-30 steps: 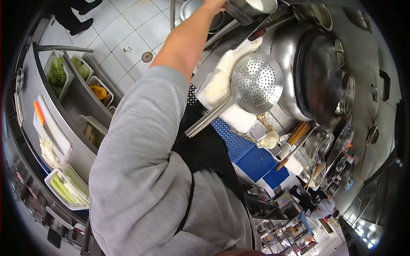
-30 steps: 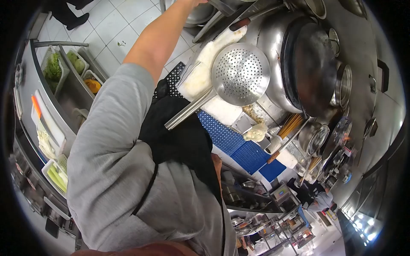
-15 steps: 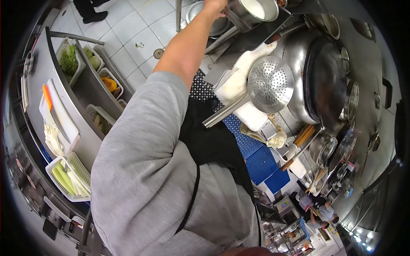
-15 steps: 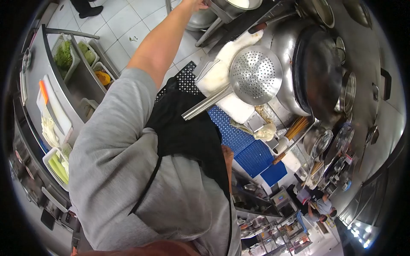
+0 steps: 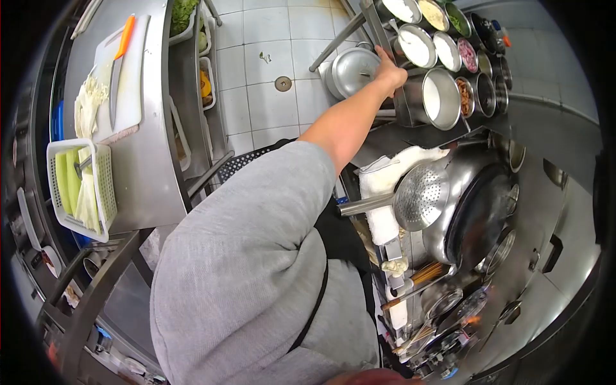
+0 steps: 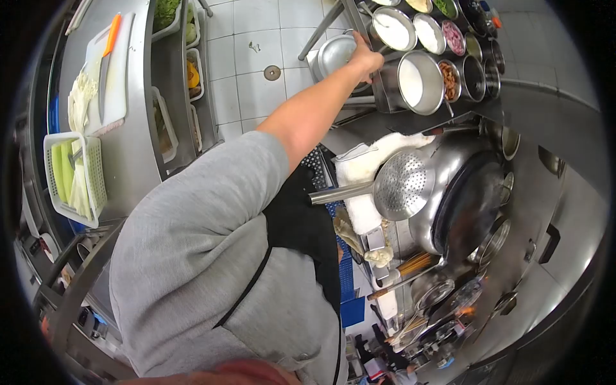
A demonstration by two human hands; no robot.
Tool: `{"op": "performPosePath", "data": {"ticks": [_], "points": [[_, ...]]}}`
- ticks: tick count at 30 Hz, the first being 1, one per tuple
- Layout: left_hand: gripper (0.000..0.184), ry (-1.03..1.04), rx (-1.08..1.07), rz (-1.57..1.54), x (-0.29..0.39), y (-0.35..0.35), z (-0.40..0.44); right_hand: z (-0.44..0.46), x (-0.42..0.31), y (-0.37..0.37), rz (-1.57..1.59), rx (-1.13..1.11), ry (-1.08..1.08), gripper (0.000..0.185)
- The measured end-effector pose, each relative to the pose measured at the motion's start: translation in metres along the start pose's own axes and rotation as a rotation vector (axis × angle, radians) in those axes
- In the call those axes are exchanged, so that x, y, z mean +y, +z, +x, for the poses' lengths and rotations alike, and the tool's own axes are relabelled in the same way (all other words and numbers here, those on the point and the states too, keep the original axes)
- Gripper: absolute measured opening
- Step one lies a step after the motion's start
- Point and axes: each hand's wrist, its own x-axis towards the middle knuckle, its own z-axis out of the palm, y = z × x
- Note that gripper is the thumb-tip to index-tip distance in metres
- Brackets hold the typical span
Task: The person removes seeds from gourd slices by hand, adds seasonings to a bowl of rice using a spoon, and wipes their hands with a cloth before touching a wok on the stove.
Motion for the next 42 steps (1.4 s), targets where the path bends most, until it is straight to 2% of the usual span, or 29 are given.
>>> {"op": "performPosePath", "data": {"ticks": [13,17,34,42], "points": [[0.115,0.034,-0.050,0.044,-0.020,-0.052,-0.035,0.013,-0.018,-0.006,-0.057,-0.028,-0.034,0.030],[0.121,-0.003,-0.092,-0.072,-0.018,-0.067,-0.053,0.013,-0.018,-0.005,-0.057,-0.027,-0.031,0.030],[0.120,0.047,-0.053,-0.155,-0.036,-0.121,-0.085,0.009,-0.010,-0.005,-0.055,-0.032,-0.025,0.029],[0.119,0.104,0.021,-0.099,-0.051,-0.148,-0.088,0.004,0.005,-0.009,-0.050,-0.030,-0.031,0.029]]}}
